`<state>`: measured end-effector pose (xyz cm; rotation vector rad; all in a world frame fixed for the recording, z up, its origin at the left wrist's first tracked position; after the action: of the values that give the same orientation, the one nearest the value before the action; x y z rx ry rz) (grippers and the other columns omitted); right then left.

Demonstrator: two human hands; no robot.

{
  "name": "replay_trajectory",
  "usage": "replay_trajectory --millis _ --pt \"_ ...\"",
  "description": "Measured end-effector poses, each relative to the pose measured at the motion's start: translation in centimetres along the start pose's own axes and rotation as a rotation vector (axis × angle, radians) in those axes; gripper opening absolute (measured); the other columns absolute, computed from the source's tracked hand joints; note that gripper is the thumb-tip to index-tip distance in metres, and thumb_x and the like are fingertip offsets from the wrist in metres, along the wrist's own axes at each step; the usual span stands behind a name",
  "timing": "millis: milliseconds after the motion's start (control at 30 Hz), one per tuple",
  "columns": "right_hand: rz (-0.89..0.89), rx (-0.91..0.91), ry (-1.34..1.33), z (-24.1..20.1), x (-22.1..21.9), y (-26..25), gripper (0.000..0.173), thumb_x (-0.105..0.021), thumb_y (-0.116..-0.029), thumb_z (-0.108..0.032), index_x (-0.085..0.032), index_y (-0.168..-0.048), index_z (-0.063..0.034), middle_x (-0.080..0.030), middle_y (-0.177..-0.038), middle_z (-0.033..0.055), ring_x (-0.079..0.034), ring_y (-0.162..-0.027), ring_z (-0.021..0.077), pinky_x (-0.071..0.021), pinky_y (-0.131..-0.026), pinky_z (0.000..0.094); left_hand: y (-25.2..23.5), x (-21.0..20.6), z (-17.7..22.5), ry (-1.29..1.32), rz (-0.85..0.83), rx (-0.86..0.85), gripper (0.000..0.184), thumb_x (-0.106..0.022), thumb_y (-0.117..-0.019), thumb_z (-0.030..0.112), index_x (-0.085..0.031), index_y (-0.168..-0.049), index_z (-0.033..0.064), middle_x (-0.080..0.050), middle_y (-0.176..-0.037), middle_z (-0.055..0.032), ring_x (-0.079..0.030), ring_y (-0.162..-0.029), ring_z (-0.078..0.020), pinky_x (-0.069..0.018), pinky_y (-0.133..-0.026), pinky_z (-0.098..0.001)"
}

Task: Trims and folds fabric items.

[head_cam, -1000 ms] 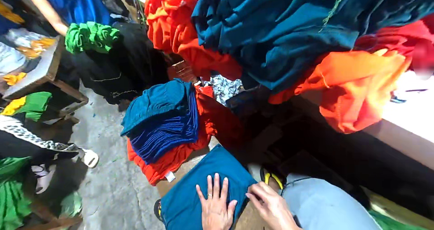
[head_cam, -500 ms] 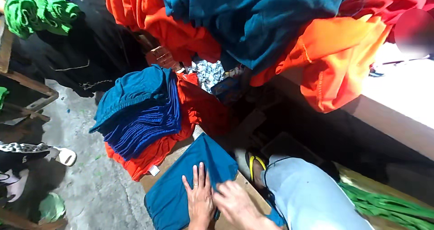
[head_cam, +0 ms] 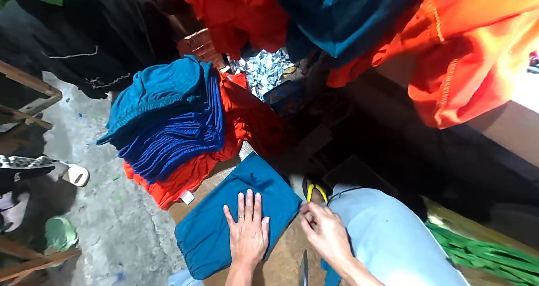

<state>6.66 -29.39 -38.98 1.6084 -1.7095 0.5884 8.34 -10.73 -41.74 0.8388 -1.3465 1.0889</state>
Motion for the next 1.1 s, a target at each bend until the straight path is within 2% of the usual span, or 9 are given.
replay_trajectory --millis 167,333,500,667,733,800,900,1000,1100 --pt "0.113 0.267 0.043 -2.6 0.5 -4.3 0.042 -0.062 -0.0946 -0.037 -0.072 -0.112 -0.0011 -0.072 -0.092 0.0131 -0.070 -0.086 0.0342 -0.0559 -0.077 0.0538 0.0 -0.1 0.1 0.021 -0.001 0.011 0.059 -0.027 -0.1069 0.043 -0.054 -0.149 0.0125 -0.049 -0.155 -0.0123 -0.046 -0.143 -0.0382 -0.0222 -0.110 -0.0775" --pt "-0.312 0.403 0.259 -9.2 -3.6 -12.7 0.047 -0.074 -0.0928 -0.035 -0.067 -0.127 -0.0049 -0.065 -0.121 0.0205 -0.059 -0.116 0.0411 -0.0480 -0.095 0.0561 -0.1 -0.3 0.3 0.040 -0.043 0.037 0.059 -0.024 -0.1078 0.043 -0.050 -0.153 0.0146 -0.046 -0.158 -0.0090 -0.042 -0.146 -0.0364 -0.0200 -0.111 -0.0773" --pt "-0.293 0.902 0.336 -9.9 -4.8 -14.3 0.010 -0.072 -0.0902 -0.012 -0.074 -0.099 -0.0073 -0.070 -0.099 0.0155 -0.067 -0.102 0.0375 -0.0502 -0.089 0.0558 -0.2 -0.2 0.4 0.055 -0.070 0.045 0.057 -0.027 -0.1071 0.042 -0.049 -0.154 0.0171 -0.045 -0.160 -0.0052 -0.041 -0.147 -0.0339 -0.0204 -0.110 -0.0770" --pt "-0.078 0.679 0.256 -11.3 -4.4 -16.7 0.026 -0.060 -0.1005 -0.014 -0.069 -0.119 0.0002 -0.068 -0.117 0.0252 -0.062 -0.116 0.0461 -0.0432 -0.097 0.0663 -0.4 -0.1 0.3 0.152 -0.153 0.068 0.056 -0.031 -0.1071 0.042 -0.044 -0.157 0.0184 -0.038 -0.163 -0.0030 -0.033 -0.152 -0.0320 -0.0155 -0.112 -0.0768" --pt "-0.052 0.745 0.263 -10.7 -5.4 -14.1 0.042 -0.049 -0.1048 -0.032 -0.064 -0.132 -0.0045 -0.062 -0.135 0.0202 -0.053 -0.133 0.0423 -0.0371 -0.107 0.0674 -0.6 0.0 0.3 0.216 -0.255 0.078 0.055 -0.031 -0.1081 0.040 -0.044 -0.156 0.0165 -0.036 -0.164 -0.0045 -0.026 -0.154 -0.0327 -0.0107 -0.113 -0.0773" --pt "-0.082 0.794 0.303 -8.2 -6.7 -10.5 0.057 -0.032 -0.1063 -0.050 -0.062 -0.142 -0.0166 -0.054 -0.151 0.0113 -0.041 -0.146 0.0384 -0.0238 -0.114 0.0728 -0.6 0.0 0.8 0.288 -0.266 0.077 0.052 -0.035 -0.1076 0.040 -0.058 -0.145 0.0129 -0.046 -0.158 -0.0062 -0.027 -0.154 -0.0334 -0.0090 -0.114 -0.0775" --pt "-0.117 0.660 0.345 -3.1 -5.8 -7.8 0.067 -0.019 -0.1062 -0.055 -0.053 -0.151 -0.0190 -0.043 -0.160 0.0130 -0.032 -0.150 0.0435 -0.0140 -0.111 0.0808 -0.3 -0.2 3.3 0.417 -0.307 0.034 0.049 -0.039 -0.1075 0.036 -0.056 -0.148 0.0137 -0.044 -0.160 -0.0014 -0.022 -0.156 -0.0288 -0.0055 -0.117 -0.0743" --pt "-0.138 0.546 0.320 -0.2 -4.2 -6.6 0.077 -0.013 -0.1047 -0.061 -0.046 -0.155 -0.0125 -0.035 -0.162 0.0204 -0.029 -0.150 0.0477 -0.0146 -0.112 0.0787 0.0 0.8 5.4 0.522 -0.222 -0.008 0.042 -0.052 -0.1037 0.030 -0.063 -0.140 0.0122 -0.053 -0.153 -0.0015 -0.031 -0.153 -0.0281 -0.0097 -0.118 -0.0733" --pt "-0.156 0.552 0.300 -0.1 -3.8 -6.3 0.080 -0.014 -0.1046 -0.060 -0.043 -0.156 -0.0058 -0.032 -0.161 0.0293 -0.031 -0.148 0.0514 -0.0204 -0.114 0.0731 1.6 5.2 3.1 0.512 0.137 0.094 0.032 -0.063 -0.0978 0.025 -0.073 -0.125 0.0116 -0.065 -0.139 -0.0068 -0.051 -0.140 -0.0315 -0.0254 -0.114 -0.0734"
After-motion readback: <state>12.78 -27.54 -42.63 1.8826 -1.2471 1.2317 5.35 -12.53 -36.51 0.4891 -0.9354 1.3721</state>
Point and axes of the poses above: each hand's wrist, its own y-axis away from the middle knuckle, its own x-axis out of the back of the hand, z = x × y, the point moved 5 cm from there along -y, towards the middle knuckle
